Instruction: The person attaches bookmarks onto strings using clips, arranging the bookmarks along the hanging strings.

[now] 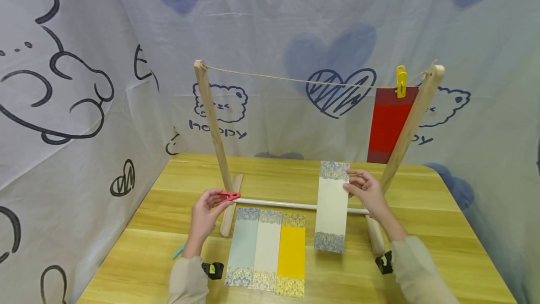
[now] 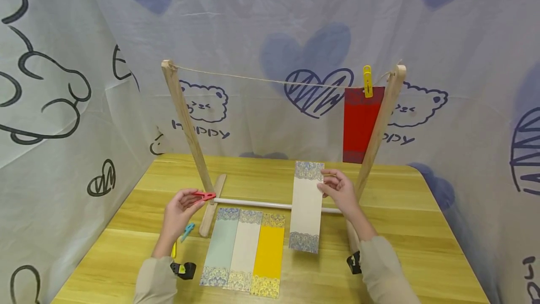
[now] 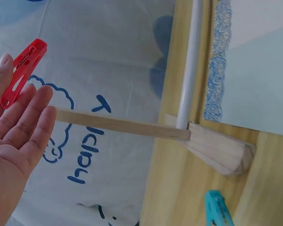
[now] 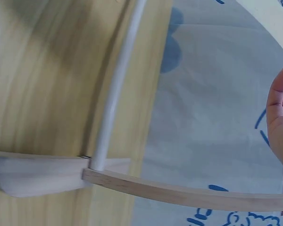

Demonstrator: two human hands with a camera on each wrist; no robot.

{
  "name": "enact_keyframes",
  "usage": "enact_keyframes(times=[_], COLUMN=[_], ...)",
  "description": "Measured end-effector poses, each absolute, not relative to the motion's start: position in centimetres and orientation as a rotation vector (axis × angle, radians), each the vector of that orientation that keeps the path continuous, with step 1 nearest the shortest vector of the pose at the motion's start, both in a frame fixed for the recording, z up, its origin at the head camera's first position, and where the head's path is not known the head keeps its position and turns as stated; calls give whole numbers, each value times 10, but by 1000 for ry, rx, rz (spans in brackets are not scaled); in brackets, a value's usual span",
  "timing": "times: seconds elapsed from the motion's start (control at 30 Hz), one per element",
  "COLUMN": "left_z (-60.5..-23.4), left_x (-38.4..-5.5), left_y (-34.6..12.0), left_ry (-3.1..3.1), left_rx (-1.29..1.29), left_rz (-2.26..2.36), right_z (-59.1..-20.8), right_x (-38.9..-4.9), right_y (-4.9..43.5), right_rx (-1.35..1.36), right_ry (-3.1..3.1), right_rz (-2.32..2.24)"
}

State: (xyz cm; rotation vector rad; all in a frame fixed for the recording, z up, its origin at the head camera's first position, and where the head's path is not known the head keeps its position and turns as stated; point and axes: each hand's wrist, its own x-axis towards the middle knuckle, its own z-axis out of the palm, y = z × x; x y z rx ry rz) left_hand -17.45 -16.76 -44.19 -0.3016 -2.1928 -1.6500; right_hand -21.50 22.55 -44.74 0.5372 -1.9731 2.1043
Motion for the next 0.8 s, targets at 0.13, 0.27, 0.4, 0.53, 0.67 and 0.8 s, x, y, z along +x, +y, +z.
enact_keyframes(times=[0.13,0.27,0.4,0.53,0.67,0.8], left_z=[-426,-420,-415,-408,-400,-393], left_x=[-174,-178,-183,-186,-190,-197], left_y=[-158,-153,-148,-142,-136,-132], left_ry=[-2228,-2248,-2241,-2241,-2258,-2286], left_rx=[-348,-367,-411,-459,-468,-466], left_rz=[-1622,-1615,-1605,-1608,-1625,-1660], right_z=[-438,-444,-421,-414,-406,-401], right_x=[-219,-234,-223,-224,-227,-230], right_y=[227,235,228,227,226,225], right_rx=[634,778,736,703,702,700], right_ry=[-1907,-1838,-1884,-1895,-1887,-1905], right_rz=[2122,2131,2070,2061,2029,1979])
